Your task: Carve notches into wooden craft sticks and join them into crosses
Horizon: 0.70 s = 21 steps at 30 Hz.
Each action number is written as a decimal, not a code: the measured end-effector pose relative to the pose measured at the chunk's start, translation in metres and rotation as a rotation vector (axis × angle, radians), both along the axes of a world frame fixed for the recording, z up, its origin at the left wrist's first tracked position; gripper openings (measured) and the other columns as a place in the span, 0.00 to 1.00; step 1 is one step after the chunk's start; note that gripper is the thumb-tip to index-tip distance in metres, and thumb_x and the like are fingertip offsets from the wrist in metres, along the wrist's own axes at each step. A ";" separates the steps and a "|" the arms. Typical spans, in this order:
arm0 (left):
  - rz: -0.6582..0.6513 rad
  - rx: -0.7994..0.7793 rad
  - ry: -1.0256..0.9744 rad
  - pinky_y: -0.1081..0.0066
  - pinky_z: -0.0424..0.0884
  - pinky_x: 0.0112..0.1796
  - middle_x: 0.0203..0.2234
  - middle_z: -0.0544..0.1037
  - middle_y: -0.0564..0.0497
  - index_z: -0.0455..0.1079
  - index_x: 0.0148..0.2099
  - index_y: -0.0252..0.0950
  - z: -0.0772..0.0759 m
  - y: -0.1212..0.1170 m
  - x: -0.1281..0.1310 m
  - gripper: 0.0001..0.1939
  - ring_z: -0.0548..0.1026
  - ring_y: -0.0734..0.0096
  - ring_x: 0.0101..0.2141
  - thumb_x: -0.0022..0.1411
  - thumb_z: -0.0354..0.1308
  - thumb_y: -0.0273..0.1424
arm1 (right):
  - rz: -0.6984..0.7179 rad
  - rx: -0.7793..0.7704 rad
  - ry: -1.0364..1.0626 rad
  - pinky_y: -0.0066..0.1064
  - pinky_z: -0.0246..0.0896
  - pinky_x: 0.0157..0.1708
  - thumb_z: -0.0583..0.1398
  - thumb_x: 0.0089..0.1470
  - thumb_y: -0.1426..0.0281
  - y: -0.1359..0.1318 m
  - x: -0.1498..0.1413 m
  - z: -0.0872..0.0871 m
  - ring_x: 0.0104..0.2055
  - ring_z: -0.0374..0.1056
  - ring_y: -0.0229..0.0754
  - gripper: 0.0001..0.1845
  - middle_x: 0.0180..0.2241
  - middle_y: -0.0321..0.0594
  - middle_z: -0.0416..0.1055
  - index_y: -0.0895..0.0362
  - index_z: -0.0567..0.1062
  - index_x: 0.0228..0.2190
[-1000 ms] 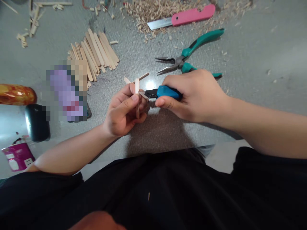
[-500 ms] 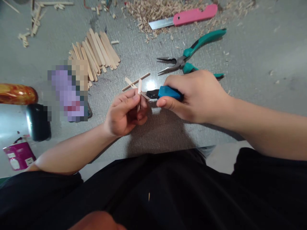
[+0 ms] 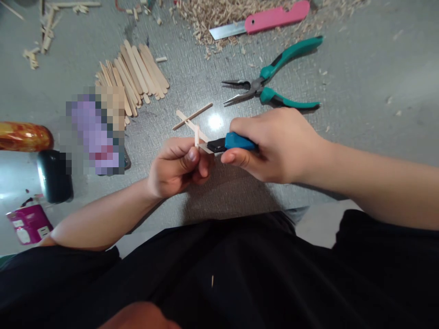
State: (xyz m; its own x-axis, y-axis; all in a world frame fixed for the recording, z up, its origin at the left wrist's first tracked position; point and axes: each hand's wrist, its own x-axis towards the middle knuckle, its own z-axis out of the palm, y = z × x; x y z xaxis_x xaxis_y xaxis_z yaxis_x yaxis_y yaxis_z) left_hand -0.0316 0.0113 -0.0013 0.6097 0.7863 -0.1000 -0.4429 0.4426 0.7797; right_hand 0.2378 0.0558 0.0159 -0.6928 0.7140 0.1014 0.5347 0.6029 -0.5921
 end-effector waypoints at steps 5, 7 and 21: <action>-0.067 0.121 0.033 0.78 0.59 0.20 0.19 0.68 0.55 0.77 0.32 0.36 -0.002 0.001 -0.004 0.29 0.64 0.80 0.17 0.78 0.73 0.52 | 0.028 0.031 -0.035 0.42 0.39 0.31 0.46 0.78 0.28 -0.005 0.001 -0.001 0.26 0.56 0.44 0.39 0.25 0.35 0.62 0.48 0.63 0.33; -0.064 0.146 0.048 0.78 0.59 0.20 0.19 0.70 0.55 0.78 0.33 0.36 -0.003 -0.001 -0.004 0.28 0.64 0.81 0.17 0.79 0.72 0.52 | 0.034 0.041 -0.031 0.42 0.38 0.31 0.46 0.79 0.30 -0.006 0.000 -0.001 0.26 0.56 0.45 0.38 0.24 0.35 0.60 0.48 0.63 0.33; 0.112 0.259 0.092 0.79 0.60 0.20 0.21 0.72 0.56 0.76 0.34 0.36 -0.006 -0.007 0.004 0.27 0.66 0.82 0.17 0.81 0.71 0.51 | 0.017 -0.093 0.024 0.41 0.39 0.30 0.48 0.79 0.29 -0.008 -0.007 0.002 0.23 0.53 0.44 0.39 0.23 0.34 0.60 0.48 0.62 0.31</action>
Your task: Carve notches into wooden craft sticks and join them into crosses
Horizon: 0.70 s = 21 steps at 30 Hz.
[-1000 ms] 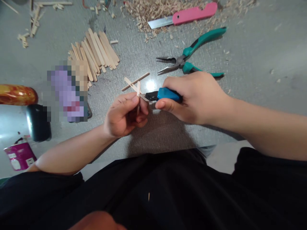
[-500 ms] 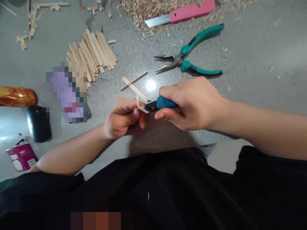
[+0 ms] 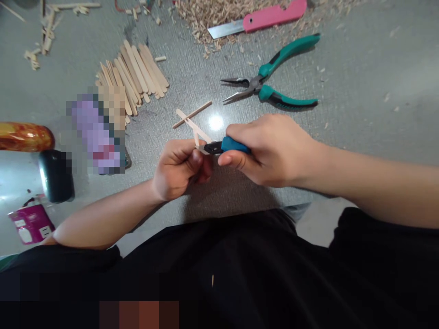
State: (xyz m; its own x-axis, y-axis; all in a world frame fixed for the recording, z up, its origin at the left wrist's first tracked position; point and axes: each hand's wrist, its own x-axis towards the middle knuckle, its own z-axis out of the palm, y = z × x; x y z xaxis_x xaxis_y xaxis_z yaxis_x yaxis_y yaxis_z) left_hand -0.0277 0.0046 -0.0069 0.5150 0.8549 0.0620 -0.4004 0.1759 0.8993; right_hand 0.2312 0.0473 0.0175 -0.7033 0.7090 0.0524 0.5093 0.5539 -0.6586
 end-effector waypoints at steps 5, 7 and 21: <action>0.066 -0.189 0.013 0.75 0.58 0.18 0.19 0.72 0.56 0.78 0.35 0.38 0.001 0.001 0.004 0.28 0.64 0.79 0.16 0.75 0.75 0.56 | -0.006 -0.192 0.008 0.41 0.47 0.31 0.52 0.79 0.30 0.013 -0.002 0.018 0.24 0.57 0.43 0.40 0.22 0.33 0.62 0.48 0.65 0.29; 0.088 -0.209 0.029 0.75 0.58 0.17 0.19 0.73 0.56 0.78 0.35 0.38 0.003 0.001 0.005 0.29 0.63 0.79 0.16 0.73 0.76 0.57 | -0.021 -0.212 -0.026 0.42 0.48 0.32 0.53 0.78 0.30 0.015 -0.002 0.022 0.25 0.58 0.44 0.39 0.22 0.34 0.63 0.48 0.67 0.29; 0.164 -0.167 0.033 0.75 0.62 0.21 0.21 0.72 0.55 0.75 0.34 0.38 0.007 -0.004 0.008 0.27 0.65 0.78 0.20 0.79 0.72 0.52 | 0.002 -0.233 -0.011 0.42 0.46 0.32 0.52 0.79 0.30 0.013 0.000 0.031 0.25 0.56 0.42 0.40 0.23 0.31 0.60 0.48 0.65 0.29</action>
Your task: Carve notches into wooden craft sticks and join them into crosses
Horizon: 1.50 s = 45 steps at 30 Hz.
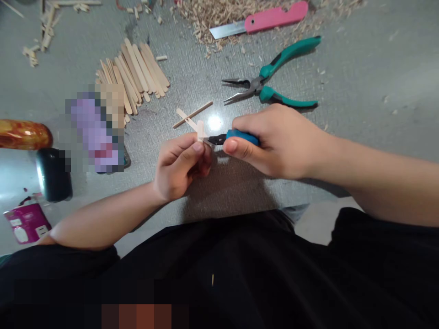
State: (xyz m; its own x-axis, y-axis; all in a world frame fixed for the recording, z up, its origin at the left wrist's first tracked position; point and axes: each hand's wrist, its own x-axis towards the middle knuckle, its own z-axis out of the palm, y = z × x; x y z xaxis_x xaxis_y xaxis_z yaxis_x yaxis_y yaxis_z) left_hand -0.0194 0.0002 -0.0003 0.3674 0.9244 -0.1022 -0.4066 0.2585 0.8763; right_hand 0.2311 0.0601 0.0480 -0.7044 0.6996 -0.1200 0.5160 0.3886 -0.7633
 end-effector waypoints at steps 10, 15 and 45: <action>0.081 -0.001 0.057 0.74 0.64 0.21 0.21 0.70 0.57 0.74 0.35 0.40 -0.004 -0.004 0.002 0.27 0.67 0.77 0.20 0.80 0.69 0.54 | -0.006 0.093 -0.067 0.43 0.48 0.32 0.57 0.79 0.35 0.002 0.001 -0.003 0.25 0.57 0.45 0.36 0.21 0.32 0.58 0.47 0.62 0.29; 0.072 0.014 0.101 0.73 0.64 0.22 0.20 0.69 0.57 0.73 0.34 0.40 -0.003 -0.004 0.002 0.30 0.67 0.76 0.20 0.80 0.68 0.58 | -0.027 0.186 -0.074 0.42 0.45 0.31 0.51 0.79 0.33 0.000 0.001 -0.013 0.24 0.55 0.44 0.37 0.22 0.34 0.59 0.47 0.62 0.29; -0.104 -0.112 -0.133 0.79 0.60 0.17 0.22 0.70 0.57 0.74 0.35 0.37 0.002 0.000 0.001 0.28 0.64 0.81 0.17 0.75 0.74 0.53 | -0.059 0.279 -0.132 0.40 0.44 0.33 0.46 0.74 0.24 -0.002 0.000 -0.024 0.28 0.62 0.47 0.44 0.28 0.41 0.73 0.50 0.73 0.37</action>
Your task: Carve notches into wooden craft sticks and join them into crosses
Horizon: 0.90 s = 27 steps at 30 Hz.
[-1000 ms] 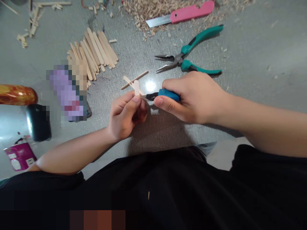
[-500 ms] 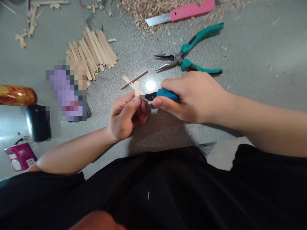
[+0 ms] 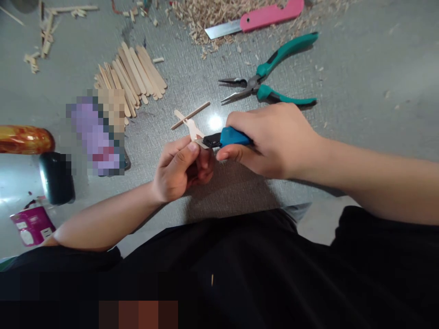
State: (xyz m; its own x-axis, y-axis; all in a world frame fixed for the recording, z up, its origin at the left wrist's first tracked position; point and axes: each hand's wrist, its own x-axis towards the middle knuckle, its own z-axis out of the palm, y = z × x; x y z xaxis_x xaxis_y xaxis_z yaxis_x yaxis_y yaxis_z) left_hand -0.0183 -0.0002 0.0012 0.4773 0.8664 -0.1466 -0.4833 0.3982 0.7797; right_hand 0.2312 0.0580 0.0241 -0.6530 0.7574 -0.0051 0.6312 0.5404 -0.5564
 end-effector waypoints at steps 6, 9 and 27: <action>0.083 -0.060 0.038 0.79 0.59 0.18 0.22 0.71 0.56 0.73 0.34 0.37 -0.002 0.001 0.002 0.26 0.65 0.79 0.19 0.77 0.72 0.51 | -0.113 0.098 -0.084 0.45 0.50 0.36 0.45 0.74 0.23 0.000 -0.007 0.002 0.38 0.78 0.56 0.52 0.41 0.53 0.87 0.55 0.84 0.46; 0.105 -0.071 0.052 0.79 0.58 0.17 0.21 0.69 0.57 0.73 0.34 0.38 -0.002 0.002 0.003 0.26 0.64 0.80 0.18 0.77 0.72 0.50 | -0.165 0.224 -0.085 0.44 0.50 0.36 0.44 0.73 0.22 -0.004 -0.008 -0.003 0.38 0.81 0.58 0.55 0.41 0.52 0.88 0.56 0.86 0.46; 0.076 -0.124 0.046 0.76 0.58 0.23 0.21 0.68 0.56 0.71 0.33 0.38 0.004 0.002 -0.001 0.27 0.63 0.78 0.21 0.79 0.71 0.50 | -0.007 0.199 0.121 0.39 0.51 0.31 0.51 0.79 0.30 0.006 0.002 -0.006 0.27 0.65 0.45 0.41 0.25 0.36 0.69 0.50 0.75 0.34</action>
State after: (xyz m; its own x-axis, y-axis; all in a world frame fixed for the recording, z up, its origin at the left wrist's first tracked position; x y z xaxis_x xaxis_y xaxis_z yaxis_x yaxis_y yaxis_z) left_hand -0.0192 0.0015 0.0050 0.4017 0.8736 -0.2747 -0.4802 0.4564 0.7491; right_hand 0.2329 0.0642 0.0184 -0.6349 0.7398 0.2227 0.5704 0.6432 -0.5108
